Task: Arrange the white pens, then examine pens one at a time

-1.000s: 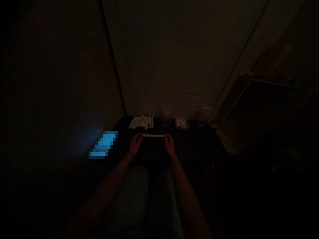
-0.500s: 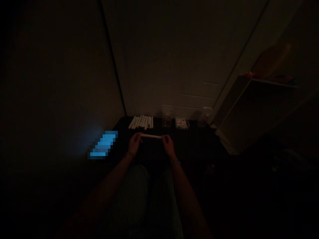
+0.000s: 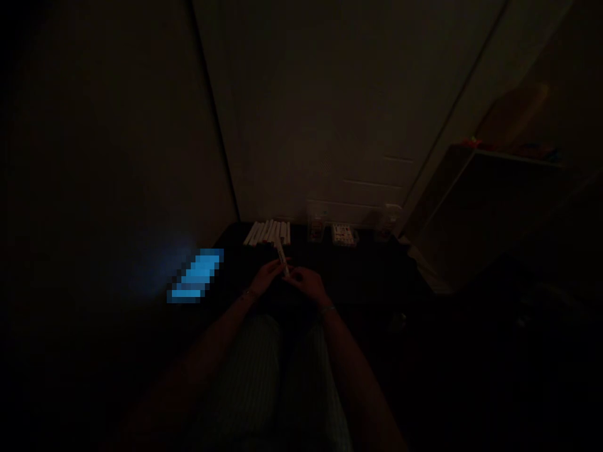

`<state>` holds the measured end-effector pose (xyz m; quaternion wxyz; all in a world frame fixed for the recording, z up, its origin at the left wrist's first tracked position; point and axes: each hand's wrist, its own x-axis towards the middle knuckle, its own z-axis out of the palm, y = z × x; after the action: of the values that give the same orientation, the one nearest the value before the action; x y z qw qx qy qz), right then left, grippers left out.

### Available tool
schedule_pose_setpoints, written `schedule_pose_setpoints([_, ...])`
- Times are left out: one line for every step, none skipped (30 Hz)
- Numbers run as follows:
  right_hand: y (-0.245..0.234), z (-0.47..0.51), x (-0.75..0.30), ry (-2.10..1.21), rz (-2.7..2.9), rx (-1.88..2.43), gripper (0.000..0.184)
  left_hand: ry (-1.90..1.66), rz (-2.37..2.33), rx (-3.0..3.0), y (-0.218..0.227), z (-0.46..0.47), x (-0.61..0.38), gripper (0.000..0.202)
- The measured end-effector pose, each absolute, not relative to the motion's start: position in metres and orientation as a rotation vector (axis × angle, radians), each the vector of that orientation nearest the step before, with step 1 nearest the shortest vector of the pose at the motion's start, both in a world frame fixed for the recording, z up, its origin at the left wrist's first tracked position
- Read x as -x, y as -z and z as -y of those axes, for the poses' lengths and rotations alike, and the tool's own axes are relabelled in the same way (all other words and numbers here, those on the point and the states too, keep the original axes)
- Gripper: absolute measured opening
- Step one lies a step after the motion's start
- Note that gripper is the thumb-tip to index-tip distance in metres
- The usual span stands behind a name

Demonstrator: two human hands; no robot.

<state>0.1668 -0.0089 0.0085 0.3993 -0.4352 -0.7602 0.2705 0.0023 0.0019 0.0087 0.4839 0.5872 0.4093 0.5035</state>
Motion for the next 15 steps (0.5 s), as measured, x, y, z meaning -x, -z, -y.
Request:
schedule_pose_setpoints([-0.009, 0.009, -0.167, -0.685, 1.939, 1.098, 0.025, -1.229, -1.003, -1.445, -0.010, -0.002, -0.002, 0.039])
schedule_pose_setpoints([-0.010, 0.008, -0.167, -0.702, 1.941, 1.097, 0.027, -1.237, -1.010, -1.459, -0.010, -0.002, -0.002, 0.038])
schedule_pose_setpoints([-0.010, 0.007, -0.167, -0.735, 1.921, 1.097, 0.030, -1.245, -1.014, -1.472, -0.010, -0.002, -0.001, 0.037])
schedule_pose_setpoints([-0.011, 0.005, -0.168, -0.787, 1.879, 1.097, 0.035, -1.248, -1.016, -1.479, -0.009, -0.003, 0.000, 0.036])
schedule_pose_setpoints([-0.012, 0.002, -0.169, -0.854, 1.819, 1.095, 0.040, -1.245, -1.016, -1.481, -0.008, -0.003, 0.001, 0.036])
schedule_pose_setpoints([-0.013, -0.001, -0.170, -0.922, 1.746, 1.087, 0.046, -1.238, -1.016, -1.478, -0.007, -0.004, 0.001, 0.036])
schedule_pose_setpoints([-0.013, -0.004, -0.170, -0.987, 1.678, 1.072, 0.050, -1.222, -1.012, -1.474, -0.006, -0.004, 0.001, 0.036])
schedule_pose_setpoints([-0.014, -0.007, -0.171, -1.041, 1.624, 1.054, 0.053, -1.196, -1.001, -1.473, -0.005, -0.004, 0.001, 0.036])
schedule_pose_setpoints([-0.014, -0.011, -0.171, -1.084, 1.589, 1.039, 0.054, -1.169, -0.989, -1.473, -0.004, -0.004, 0.000, 0.037])
schedule_pose_setpoints([-0.014, -0.014, -0.170, -1.114, 1.565, 1.031, 0.053, -1.141, -0.979, -1.473, -0.003, -0.004, 0.000, 0.038])
schedule_pose_setpoints([-0.013, -0.018, -0.169, -1.134, 1.547, 1.031, 0.051, -1.112, -0.970, -1.472, -0.003, -0.003, -0.001, 0.039])
schedule_pose_setpoints([-0.012, -0.021, -0.167, -1.150, 1.530, 1.037, 0.049, -1.087, -0.963, -1.471, -0.003, -0.003, -0.002, 0.041])
schedule_pose_setpoints([-0.011, -0.024, -0.164, -1.164, 1.503, 1.046, 0.048, -1.068, -0.962, -1.470, -0.003, -0.002, -0.002, 0.042])
schedule_pose_setpoints([-0.010, -0.028, -0.160, -1.183, 1.476, 1.048, 0.048, -1.058, -0.973, -1.468, -0.003, -0.002, -0.002, 0.044])
schedule_pose_setpoints([-0.009, -0.030, -0.157, -1.207, 1.447, 1.041, 0.048, -1.048, -0.989, -1.470, -0.003, -0.001, -0.003, 0.045])
